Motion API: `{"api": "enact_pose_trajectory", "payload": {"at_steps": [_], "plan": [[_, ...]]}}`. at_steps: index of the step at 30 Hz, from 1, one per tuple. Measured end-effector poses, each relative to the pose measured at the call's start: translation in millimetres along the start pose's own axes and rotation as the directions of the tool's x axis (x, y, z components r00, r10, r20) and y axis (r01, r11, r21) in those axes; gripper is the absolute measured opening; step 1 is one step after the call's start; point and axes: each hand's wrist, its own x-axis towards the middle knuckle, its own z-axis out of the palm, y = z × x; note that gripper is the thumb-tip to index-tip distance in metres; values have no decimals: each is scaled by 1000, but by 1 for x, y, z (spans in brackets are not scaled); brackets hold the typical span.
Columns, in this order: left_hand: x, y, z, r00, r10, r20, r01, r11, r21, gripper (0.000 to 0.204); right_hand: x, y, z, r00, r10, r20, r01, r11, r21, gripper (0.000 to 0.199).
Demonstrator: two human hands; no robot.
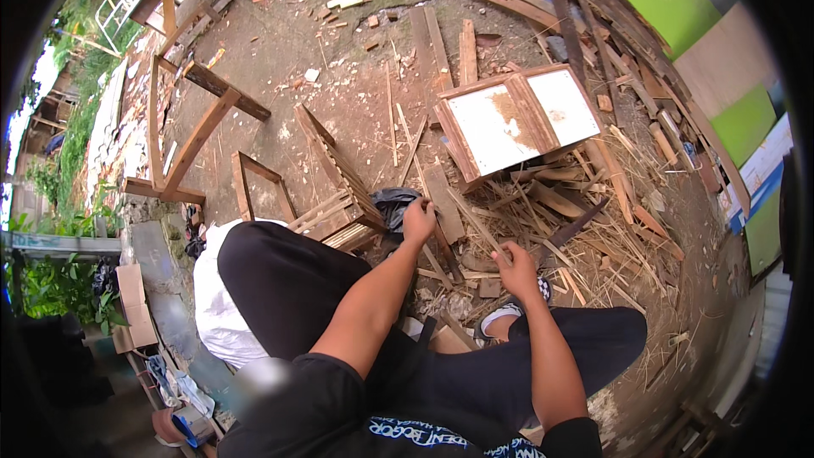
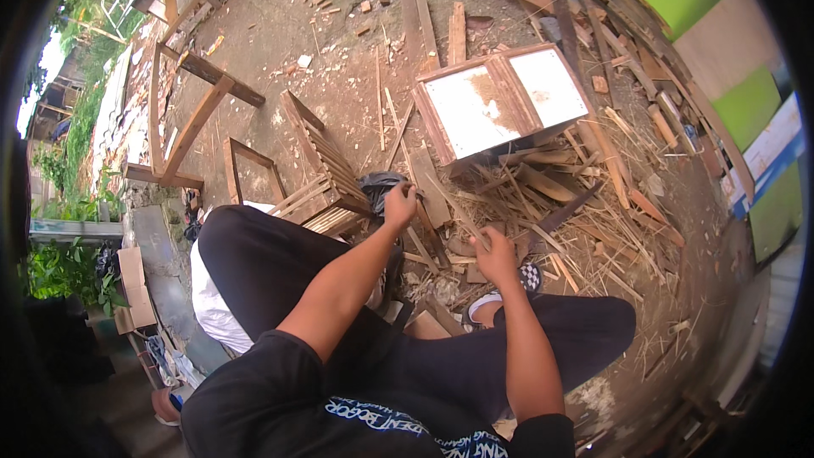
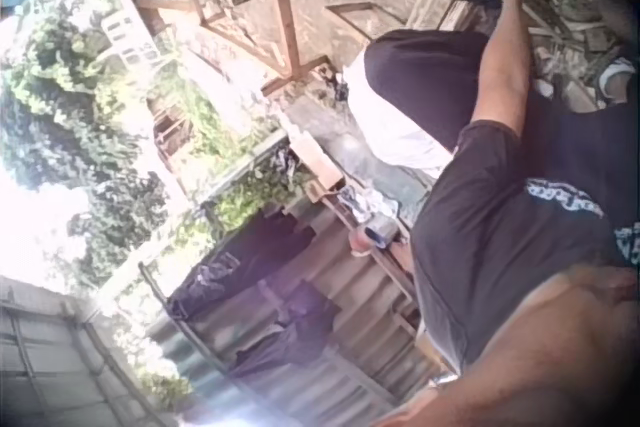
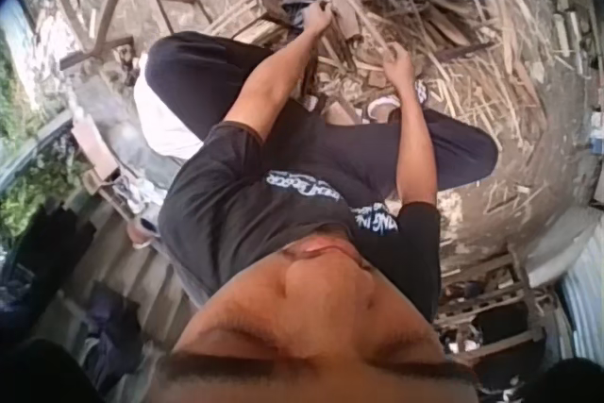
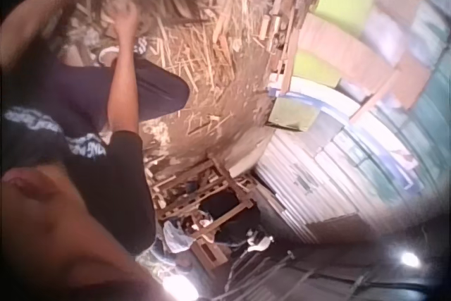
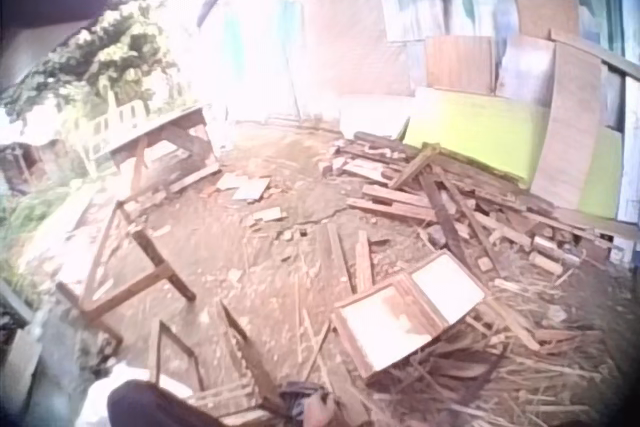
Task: The person assembles a wooden frame by hand, fitting slats into a rectangular structure. They then use a long metal tool to pry or adjust components of the frame.
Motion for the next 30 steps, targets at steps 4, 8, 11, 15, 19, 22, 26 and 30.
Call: {"api": "enact_pose_trajectory", "payload": {"at_steps": [4, 8, 11, 15, 19, 22, 26, 30], "plan": [[46, -14, 3, 997, 76, -3, -75, 984, 163, 29, -6, 12, 8, 1000, 16, 11, -16, 1000, -15, 30], [86, -46, 15, 976, 192, -107, -138, 914, 381, 41, -8, -14, 5, 997, 46, 56, -50, 995, 86, 26], [98, -58, 32, 986, 76, -150, -12, 922, 387, 53, -4, -15, 4, 997, 62, 56, -67, 994, 84, 23], [91, -52, 45, 980, -10, -199, 93, 906, 413, 57, -1, 4, 5, 984, 164, 66, -171, 976, 135, 19], [112, -39, 33, 971, -202, -129, 238, 875, 422, 51, 0, 7, 5, 983, 182, 24, -183, 978, 102, 21], [126, -46, 24, 961, -239, -139, 275, 876, 396, 40, 1, 8, 4, 986, 164, 15, -164, 983, 86, 22], [129, -41, 19, 968, -230, -100, 250, 858, 449, 26, 3, 10, 5, 992, 127, -11, -126, 990, 61, 22], [101, -29, 25, 948, -59, -312, 190, 893, 409, 21, 5, 3, 4, 995, 102, 2, -102, 990, 100, 22]]}}
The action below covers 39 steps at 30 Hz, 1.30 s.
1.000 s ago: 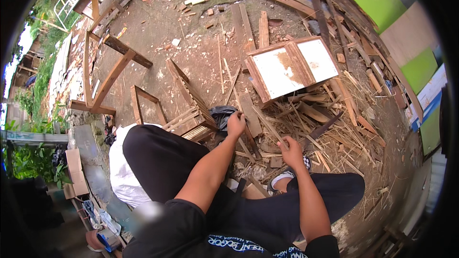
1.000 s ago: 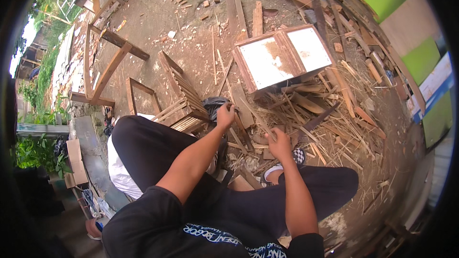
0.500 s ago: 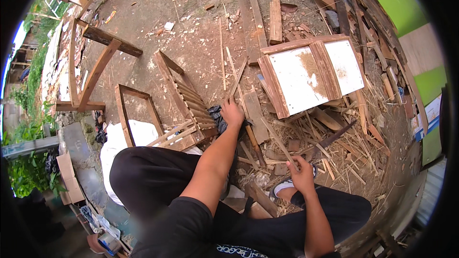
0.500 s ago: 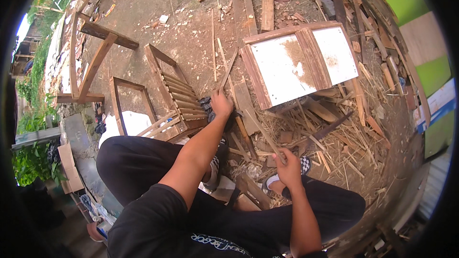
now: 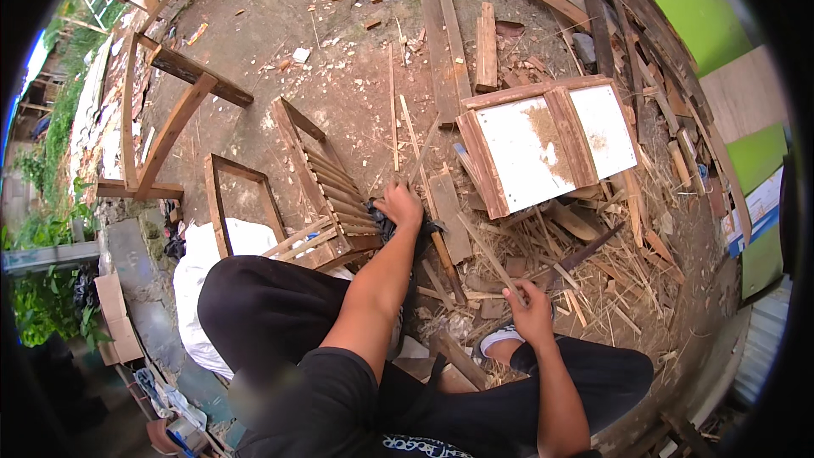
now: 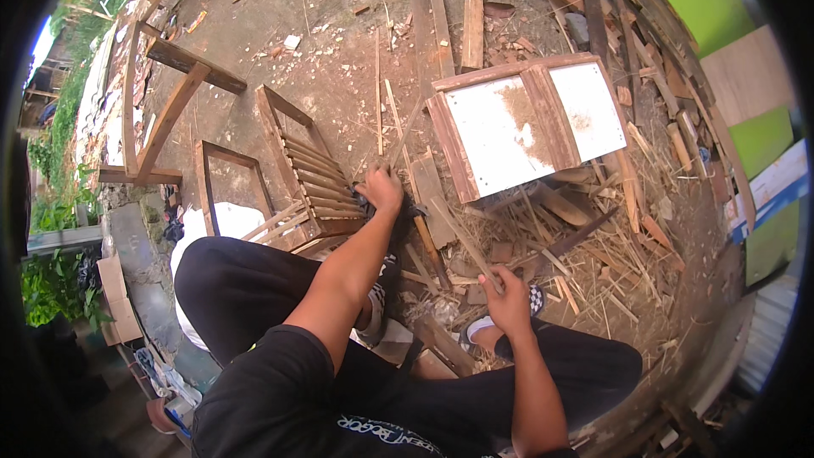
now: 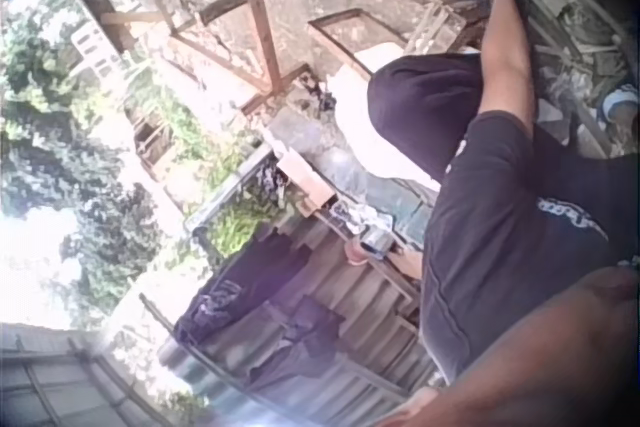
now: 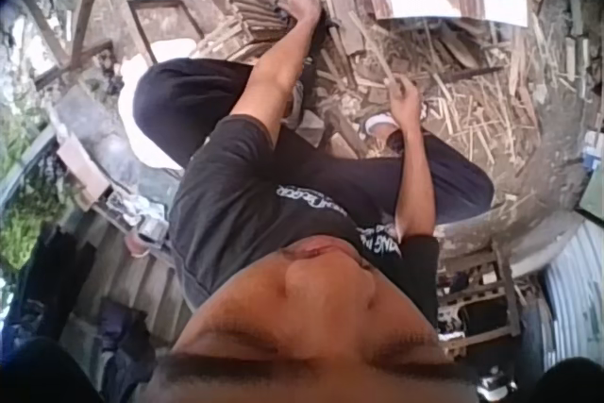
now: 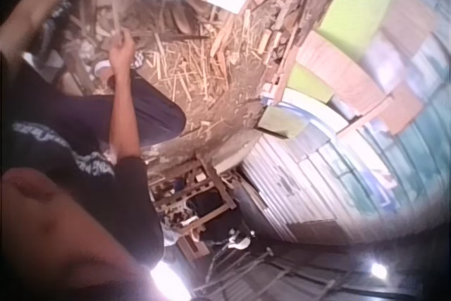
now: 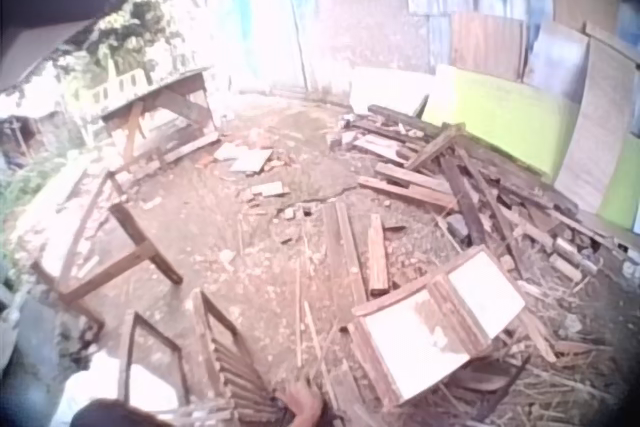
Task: The person assembles a wooden frame by hand, fitting slats into a rectangular structure. They then use a long metal tool to pry or adjust components of the frame.
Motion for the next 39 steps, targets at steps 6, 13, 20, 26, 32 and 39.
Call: {"api": "enact_pose_trajectory", "payload": {"at_steps": [6, 13, 20, 26, 32, 39], "plan": [[-22, -3, -15, 975, 128, -181, -126, 992, 24, 24, 0, -36, -6, 999, -50, -1, 50, 998, -35, 21], [-33, 0, -41, 887, 341, -312, -425, 867, -261, 16, -10, -47, -4, 987, -152, -61, 151, 988, -11, 23], [-46, 7, -57, 935, 228, -272, -323, 863, -389, 21, -18, -36, -3, 932, -340, -123, 330, 939, -95, 26], [-3, -1, -51, 982, 131, -135, -170, 925, -340, 22, -28, -27, -10, 960, -258, -111, 256, 966, -31, 29], [12, 33, -72, 963, -63, -262, -80, 862, -501, 20, -45, -2, -24, 968, -186, -170, 184, 983, -29, 29], [28, 84, -138, 782, -117, -613, -365, 711, -601, 17, -31, -41, -33, 962, -193, -192, 201, 979, 20, 29]]}}
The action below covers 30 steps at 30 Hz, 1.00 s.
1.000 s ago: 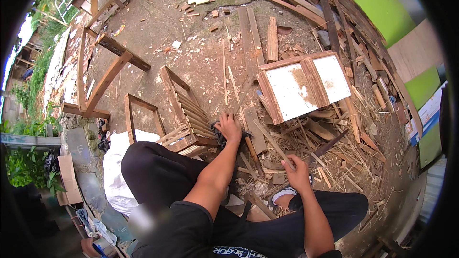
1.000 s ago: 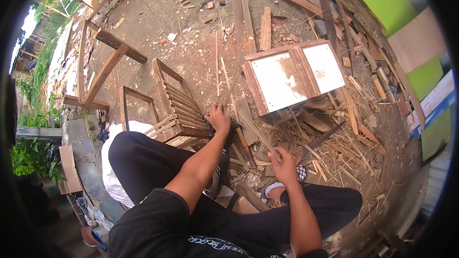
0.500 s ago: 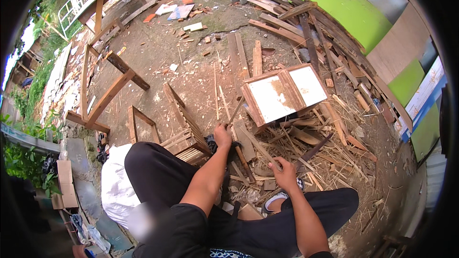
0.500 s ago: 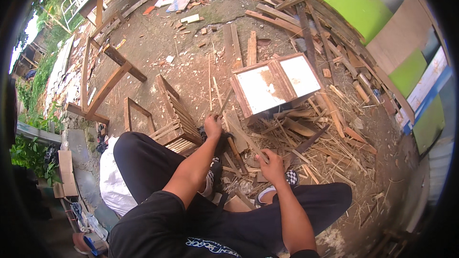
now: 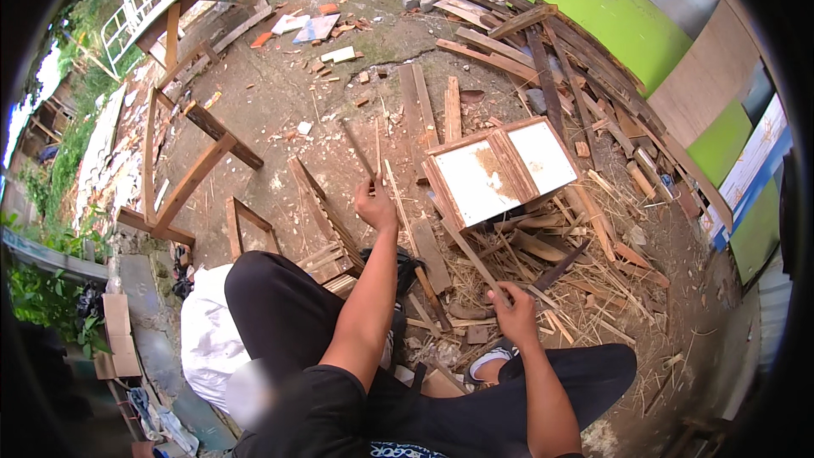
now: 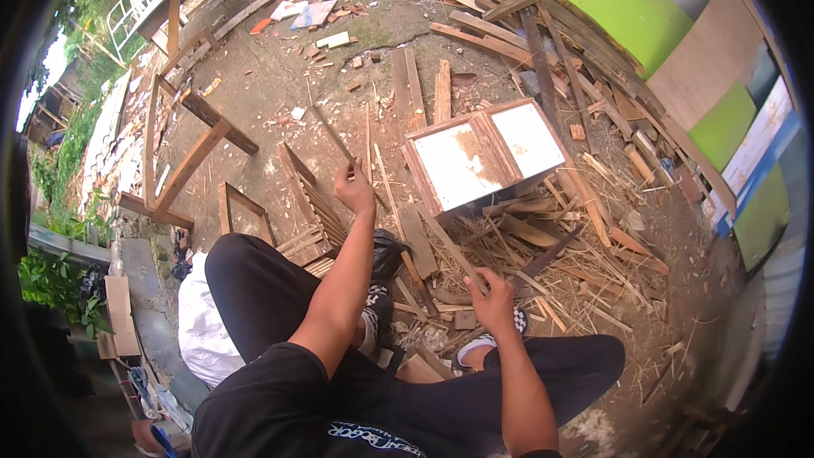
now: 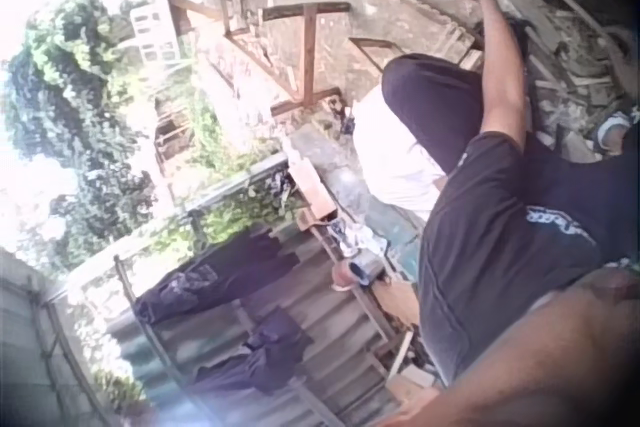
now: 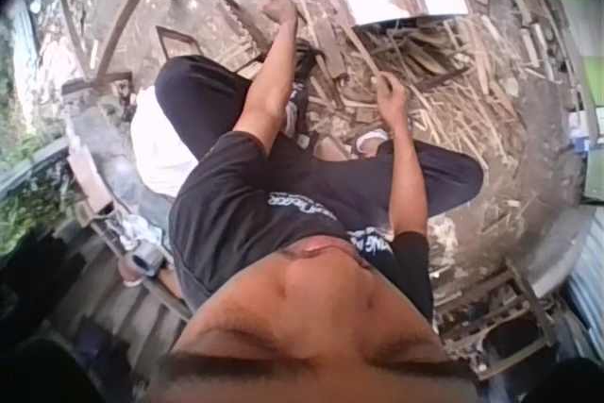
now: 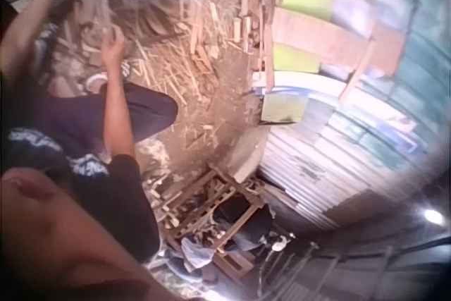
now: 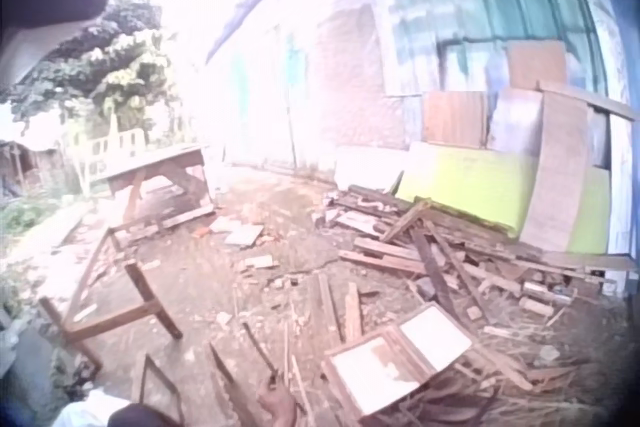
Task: The person assembles a wooden frame by hand, fitting slats into a rectangular structure. They then use a long metal tool to pry or adjust components of the frame.
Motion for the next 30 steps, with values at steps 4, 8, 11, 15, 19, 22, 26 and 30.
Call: {"api": "enact_pose_trajectory", "payload": {"at_steps": [4, 8, 11, 15, 19, 22, 26, 30], "plan": [[29, 37, -13, 982, -190, -2, 187, 966, -179, 24, 19, -15, -5, 998, -30, -61, 31, 1000, 4, 29], [56, 62, -36, 945, -305, 119, 325, 831, -451, 26, 33, -32, -12, 976, -118, -181, 126, 991, 36, 31], [69, 73, -58, 951, -267, 154, 308, 816, -489, 34, 38, -51, -20, 971, -138, -197, 154, 986, 70, 31], [65, 109, -89, 958, -165, 234, 269, 799, -537, 45, 33, -74, -31, 946, -183, -269, 220, 968, 116, 28], [63, 169, -116, 932, -88, 351, 301, 727, -617, 43, 24, -91, -40, 903, -243, -353, 320, 930, 179, 25], [60, 218, -132, 845, -27, 534, 392, 710, -585, 38, 12, -97, -47, 867, -285, -409, 390, 899, 198, 24], [49, 283, -158, 627, 91, 773, 430, 788, -441, 36, -3, -102, -60, 826, -345, -447, 458, 872, 173, 24], [30, 297, -150, 434, 205, 877, 346, 861, -372, 31, -15, -100, -73, 854, -269, -446, 420, 862, 284, 24]]}}
